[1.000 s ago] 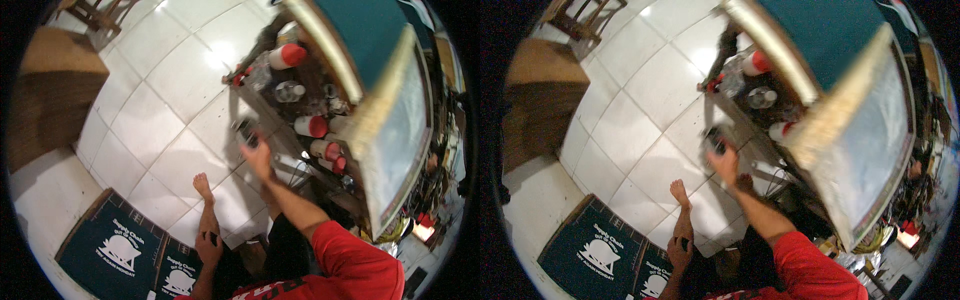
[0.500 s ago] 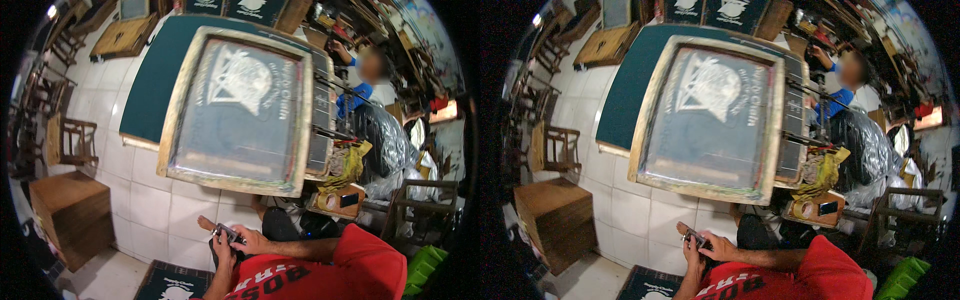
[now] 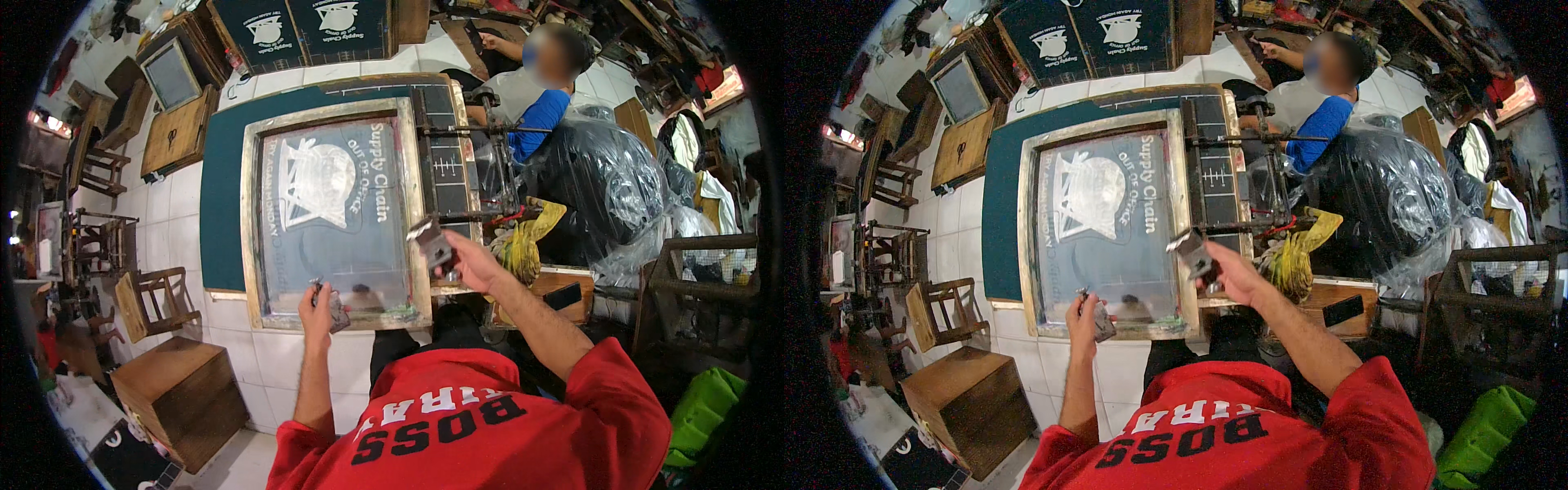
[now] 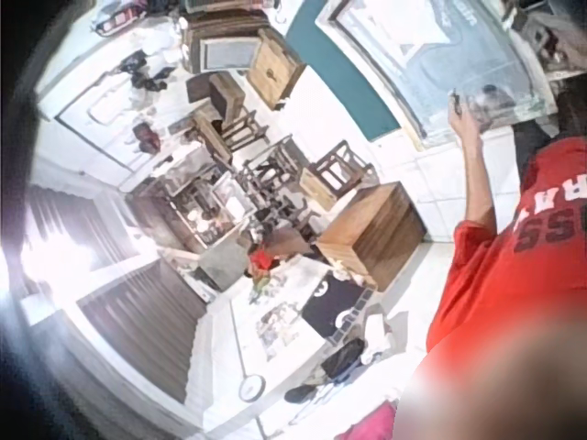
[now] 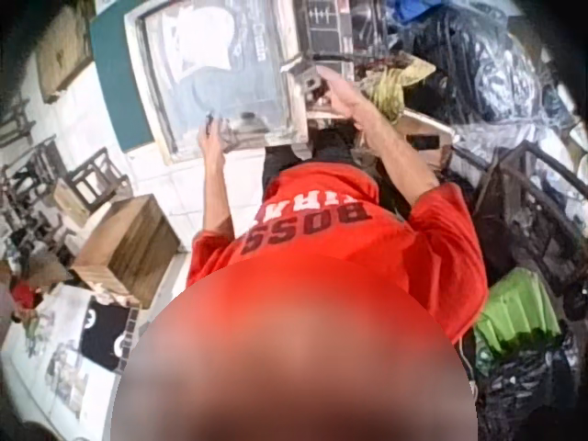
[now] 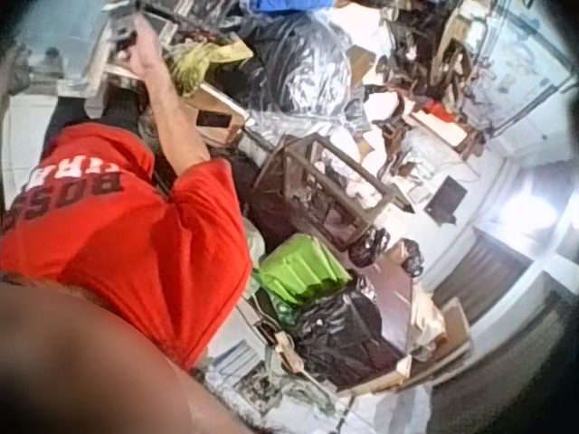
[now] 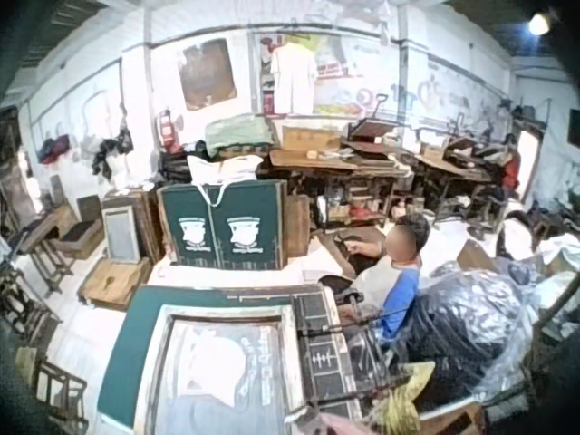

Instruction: The person stacks green printed boards, places a wooden frame with a screen over a board, and then handles a small wrapped item, unwrapping it and manipulating its contents. The person moves items around the workspace to position the frame and board.

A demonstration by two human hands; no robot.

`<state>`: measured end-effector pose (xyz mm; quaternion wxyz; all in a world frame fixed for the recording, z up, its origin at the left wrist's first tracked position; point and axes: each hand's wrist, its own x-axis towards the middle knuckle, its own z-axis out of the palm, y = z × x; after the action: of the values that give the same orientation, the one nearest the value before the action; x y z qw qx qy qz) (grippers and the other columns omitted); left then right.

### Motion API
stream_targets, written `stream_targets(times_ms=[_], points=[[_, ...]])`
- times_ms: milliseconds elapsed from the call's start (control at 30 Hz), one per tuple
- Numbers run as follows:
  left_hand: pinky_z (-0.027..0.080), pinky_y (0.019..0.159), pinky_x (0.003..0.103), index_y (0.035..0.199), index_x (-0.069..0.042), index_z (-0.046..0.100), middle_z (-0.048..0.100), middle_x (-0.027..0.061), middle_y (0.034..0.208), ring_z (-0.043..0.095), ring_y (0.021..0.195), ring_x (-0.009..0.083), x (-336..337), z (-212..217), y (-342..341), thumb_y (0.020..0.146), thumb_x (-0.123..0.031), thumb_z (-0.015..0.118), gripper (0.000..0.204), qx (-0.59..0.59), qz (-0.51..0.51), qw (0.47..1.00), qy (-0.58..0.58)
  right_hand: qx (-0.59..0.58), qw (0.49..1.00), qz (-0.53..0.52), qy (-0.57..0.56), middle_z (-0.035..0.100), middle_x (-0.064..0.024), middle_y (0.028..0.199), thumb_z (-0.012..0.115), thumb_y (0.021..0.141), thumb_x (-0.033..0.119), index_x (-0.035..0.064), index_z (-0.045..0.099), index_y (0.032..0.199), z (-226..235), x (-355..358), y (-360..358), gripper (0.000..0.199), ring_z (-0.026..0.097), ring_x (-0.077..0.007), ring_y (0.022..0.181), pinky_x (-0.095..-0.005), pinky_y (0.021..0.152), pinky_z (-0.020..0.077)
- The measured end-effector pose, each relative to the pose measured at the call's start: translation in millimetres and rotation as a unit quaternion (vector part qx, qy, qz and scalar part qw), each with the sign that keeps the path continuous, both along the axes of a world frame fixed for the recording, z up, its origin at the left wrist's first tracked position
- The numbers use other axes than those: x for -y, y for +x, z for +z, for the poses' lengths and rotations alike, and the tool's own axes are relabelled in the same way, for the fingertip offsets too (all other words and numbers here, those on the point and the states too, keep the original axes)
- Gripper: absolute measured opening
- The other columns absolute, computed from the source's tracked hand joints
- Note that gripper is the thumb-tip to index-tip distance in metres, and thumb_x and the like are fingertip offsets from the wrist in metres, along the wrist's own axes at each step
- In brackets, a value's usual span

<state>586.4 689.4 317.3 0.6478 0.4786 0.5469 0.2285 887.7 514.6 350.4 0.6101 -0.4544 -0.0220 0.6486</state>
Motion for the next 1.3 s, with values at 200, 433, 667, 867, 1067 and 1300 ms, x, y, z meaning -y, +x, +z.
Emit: stream_targets(times_ms=[200, 433, 667, 867, 1067, 1300], points=[[0.051, 0.074, 0.039, 0.093, 0.002, 0.073, 0.063, 0.0179, 0.096, 0.063, 0.083, 0.0305, -82, -52, 36, 0.087, -0.029, 0.073, 0.031, -0.227, -0.162, 0.93, 0.241, 0.355, 0.934, -0.036, 0.011, 0.054, -0.0108, 0.126, 0.059, 0.1, 0.013, 0.0032, 0.041, 0.149, -27, -76, 69, 0.054, 0.063, -0.0209, 0.097, -0.0331, 0.085, 0.0501], [0.046, 0.086, 0.047, 0.098, -0.003, 0.075, 0.061, 0.0198, 0.103, 0.058, 0.096, 0.0366, -106, -31, 55, 0.083, -0.023, 0.075, 0.024, -0.32, -0.207, 0.836, 0.395, 0.716, 0.693, 0.082, -0.011, 0.045, -0.0172, 0.133, 0.069, 0.085, -0.002, 0.008, 0.045, 0.146, -43, -134, 125, 0.067, 0.056, -0.0408, 0.113, -0.0447, 0.096, 0.0472], [0.044, 0.094, 0.045, 0.116, -0.001, 0.067, 0.062, 0.0189, 0.113, 0.056, 0.109, 0.0357, -79, -33, 158, 0.087, -0.02, 0.072, 0.035, -0.161, -0.156, 0.863, 0.454, 0.727, 0.632, 0.266, -0.007, 0.045, -0.0141, 0.137, 0.064, 0.083, -0.008, 0.0134, 0.046, 0.146, -30, -151, 154, 0.068, 0.059, -0.0346, 0.113, -0.0411, 0.092, 0.0538], [0.046, 0.088, 0.043, 0.12, 0.005, 0.061, 0.062, 0.0207, 0.106, 0.059, 0.099, 0.0374, -29, -62, 313, 0.093, -0.024, 0.068, 0.04, -0.056, -0.002, 0.953, 0.297, 0.753, 0.645, 0.12, 0.048, 0.052, -0.0152, 0.129, 0.077, 0.077, 0.002, 0.0102, 0.054, 0.139, -45, -137, 155, 0.067, 0.059, -0.034, 0.112, -0.0412, 0.091, 0.0516], [0.045, 0.081, 0.048, 0.116, 0.006, 0.06, 0.06, 0.0217, 0.097, 0.057, 0.092, 0.0402, -14, -72, 334, 0.094, -0.022, 0.065, 0.036, -0.178, 0.035, 0.902, 0.392, 0.613, 0.783, 0.066, -0.081, 0.058, -0.0136, 0.109, 0.079, 0.078, 0.006, 0.007, 0.062, 0.13, -69, -113, 174, 0.055, 0.063, -0.0248, 0.098, -0.0345, 0.083, 0.0528], [0.045, 0.082, 0.049, 0.12, 0.002, 0.061, 0.062, 0.0199, 0.098, 0.056, 0.094, 0.0404, -15, -64, 340, 0.093, -0.019, 0.064, 0.034, -0.19, 0.031, 0.891, 0.411, 0.376, 0.908, 0.099, -0.157, 0.071, -0.0126, 0.092, 0.063, 0.098, 0.028, -0.0038, 0.06, 0.122, -82, -123, 196, 0.04, 0.06, -0.013, 0.051, -0.0287, 0.044, 0.0485]])
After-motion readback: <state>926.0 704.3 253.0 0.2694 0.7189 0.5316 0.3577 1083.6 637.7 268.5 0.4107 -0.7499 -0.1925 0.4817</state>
